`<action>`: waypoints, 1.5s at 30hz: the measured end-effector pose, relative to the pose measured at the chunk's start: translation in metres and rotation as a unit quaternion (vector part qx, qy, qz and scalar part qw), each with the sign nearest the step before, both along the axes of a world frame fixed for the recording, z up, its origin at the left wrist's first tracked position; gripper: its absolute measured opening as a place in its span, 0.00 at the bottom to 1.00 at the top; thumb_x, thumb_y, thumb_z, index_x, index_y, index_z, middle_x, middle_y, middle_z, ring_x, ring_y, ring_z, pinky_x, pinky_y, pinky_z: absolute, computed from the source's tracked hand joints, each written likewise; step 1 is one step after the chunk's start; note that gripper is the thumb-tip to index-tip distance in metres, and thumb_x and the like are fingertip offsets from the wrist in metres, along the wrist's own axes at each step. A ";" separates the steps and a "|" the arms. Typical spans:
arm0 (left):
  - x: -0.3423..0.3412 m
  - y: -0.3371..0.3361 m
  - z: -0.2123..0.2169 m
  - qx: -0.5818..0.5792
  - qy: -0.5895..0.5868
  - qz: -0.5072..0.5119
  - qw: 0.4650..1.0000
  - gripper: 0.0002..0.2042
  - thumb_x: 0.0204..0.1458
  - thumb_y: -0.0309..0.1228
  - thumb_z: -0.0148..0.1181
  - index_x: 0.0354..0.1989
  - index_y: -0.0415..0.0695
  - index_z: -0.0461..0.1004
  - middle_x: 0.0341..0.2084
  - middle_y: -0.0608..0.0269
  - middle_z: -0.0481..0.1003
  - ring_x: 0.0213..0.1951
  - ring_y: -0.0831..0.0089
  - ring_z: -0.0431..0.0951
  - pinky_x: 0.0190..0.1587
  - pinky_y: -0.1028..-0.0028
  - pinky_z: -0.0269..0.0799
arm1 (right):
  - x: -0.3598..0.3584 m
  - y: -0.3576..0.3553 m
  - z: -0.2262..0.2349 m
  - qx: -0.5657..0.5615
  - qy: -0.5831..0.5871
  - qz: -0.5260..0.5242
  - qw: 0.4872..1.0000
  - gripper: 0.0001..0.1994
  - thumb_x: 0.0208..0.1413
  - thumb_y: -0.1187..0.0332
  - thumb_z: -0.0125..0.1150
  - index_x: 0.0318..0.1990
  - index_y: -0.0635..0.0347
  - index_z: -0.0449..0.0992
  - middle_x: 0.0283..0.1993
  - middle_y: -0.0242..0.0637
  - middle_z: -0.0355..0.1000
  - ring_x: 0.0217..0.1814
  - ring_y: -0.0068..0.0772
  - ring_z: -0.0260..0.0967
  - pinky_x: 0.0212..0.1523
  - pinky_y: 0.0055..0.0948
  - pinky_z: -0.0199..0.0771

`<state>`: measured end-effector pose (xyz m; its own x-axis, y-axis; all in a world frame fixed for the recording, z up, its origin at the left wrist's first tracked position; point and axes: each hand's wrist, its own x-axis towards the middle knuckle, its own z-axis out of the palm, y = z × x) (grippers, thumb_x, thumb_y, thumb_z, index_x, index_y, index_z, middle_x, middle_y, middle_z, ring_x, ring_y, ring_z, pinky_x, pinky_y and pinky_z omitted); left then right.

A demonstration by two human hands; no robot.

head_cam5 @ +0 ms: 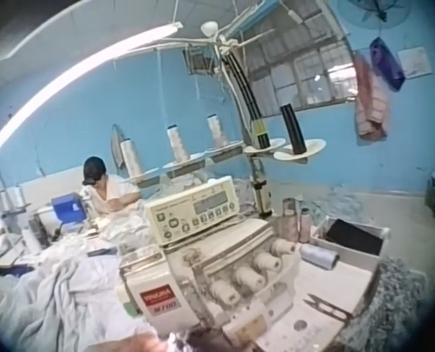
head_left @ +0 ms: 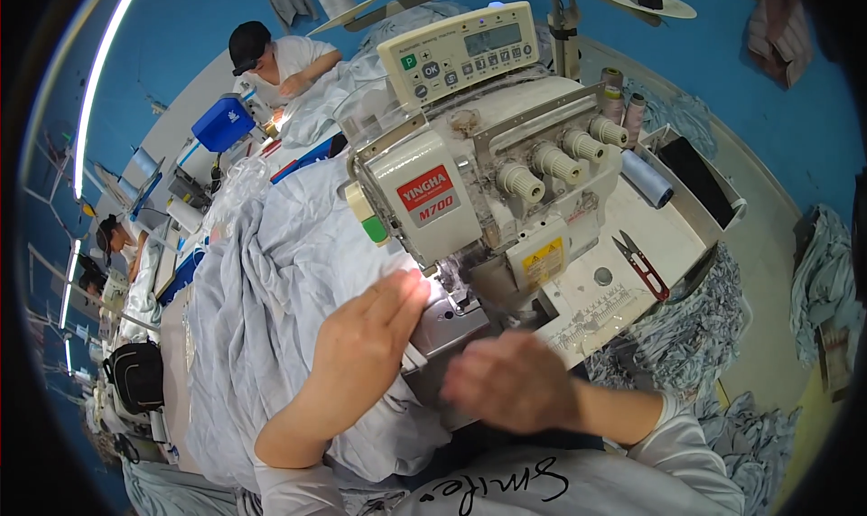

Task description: Operating an industrial overlock sewing machine to sew fabric edges.

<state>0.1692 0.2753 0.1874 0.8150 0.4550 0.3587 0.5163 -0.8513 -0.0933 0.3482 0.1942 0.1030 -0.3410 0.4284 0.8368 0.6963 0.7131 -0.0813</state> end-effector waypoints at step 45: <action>-0.004 -0.039 -0.002 -0.135 -0.077 -0.036 0.987 0.23 0.36 0.23 0.66 0.46 0.38 0.72 0.46 0.56 0.72 0.48 0.58 0.72 0.46 0.67 0.72 | 0.019 -0.037 -0.007 -0.657 0.214 0.070 0.719 0.16 0.51 0.71 0.62 0.48 0.64 0.71 0.39 0.38 0.73 0.23 0.23 0.70 0.20 0.18 0.68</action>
